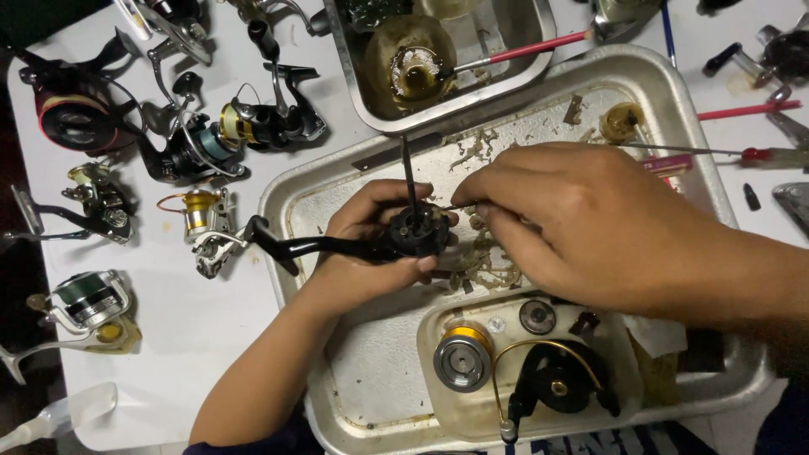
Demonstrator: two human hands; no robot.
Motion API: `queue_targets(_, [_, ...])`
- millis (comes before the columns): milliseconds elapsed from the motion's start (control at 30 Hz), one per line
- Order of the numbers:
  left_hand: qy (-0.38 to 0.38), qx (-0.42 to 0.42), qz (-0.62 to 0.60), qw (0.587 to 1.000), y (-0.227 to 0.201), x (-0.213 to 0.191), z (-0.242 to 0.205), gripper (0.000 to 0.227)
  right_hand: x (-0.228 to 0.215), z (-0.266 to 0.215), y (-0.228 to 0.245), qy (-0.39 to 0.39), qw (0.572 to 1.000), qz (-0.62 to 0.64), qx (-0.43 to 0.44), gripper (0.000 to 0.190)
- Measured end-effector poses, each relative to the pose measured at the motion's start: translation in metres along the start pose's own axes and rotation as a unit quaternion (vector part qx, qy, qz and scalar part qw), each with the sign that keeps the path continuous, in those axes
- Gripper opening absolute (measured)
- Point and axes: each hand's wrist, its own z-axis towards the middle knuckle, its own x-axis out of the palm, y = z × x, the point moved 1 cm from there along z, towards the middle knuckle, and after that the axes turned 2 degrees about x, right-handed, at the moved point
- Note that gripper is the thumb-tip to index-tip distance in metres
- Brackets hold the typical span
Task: Disassembling and cleaning the internal components of a fishing reel using a small pick tool for maintenance.
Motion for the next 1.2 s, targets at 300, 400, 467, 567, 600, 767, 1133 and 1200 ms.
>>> queue_targets(300, [0.039, -0.038, 0.031, 0.998, 0.010, -0.018, 0.016, 0.050, 0.000, 0.009, -0.001, -0.008, 0.999, 0.042, -0.013, 0.026])
queue_targets(400, [0.035, -0.058, 0.017, 0.998, 0.011, -0.015, 0.015, 0.052, 0.004, 0.012, 0.001, -0.018, 0.999, 0.045, -0.020, 0.022])
queue_targets(467, [0.027, -0.084, -0.028, 0.996, 0.006, -0.012, 0.017, 0.057, 0.009, 0.012, -0.001, -0.011, 0.999, 0.049, -0.011, 0.020])
queue_targets(567, [0.010, -0.110, -0.101, 0.989, 0.005, -0.010, 0.018, 0.063, 0.012, 0.010, -0.001, -0.012, 0.998, 0.061, 0.005, 0.016])
queue_targets(600, [0.001, -0.111, -0.129, 0.985, 0.006, -0.009, 0.017, 0.064, 0.013, 0.010, -0.001, -0.018, 0.997, 0.068, 0.012, 0.014])
queue_targets(767, [0.006, -0.049, -0.186, 0.981, 0.003, -0.003, 0.020, 0.073, 0.014, 0.010, -0.003, -0.063, 0.996, 0.046, -0.034, 0.012])
queue_targets(1133, [0.068, -0.008, -0.105, 0.992, -0.004, -0.002, 0.020, 0.112, 0.022, 0.010, -0.002, -0.094, 0.992, 0.065, -0.049, 0.007])
queue_targets(1200, [0.049, -0.017, -0.098, 0.994, -0.006, 0.000, 0.019, 0.104, 0.025, 0.009, -0.005, -0.084, 0.992, 0.070, -0.057, 0.008])
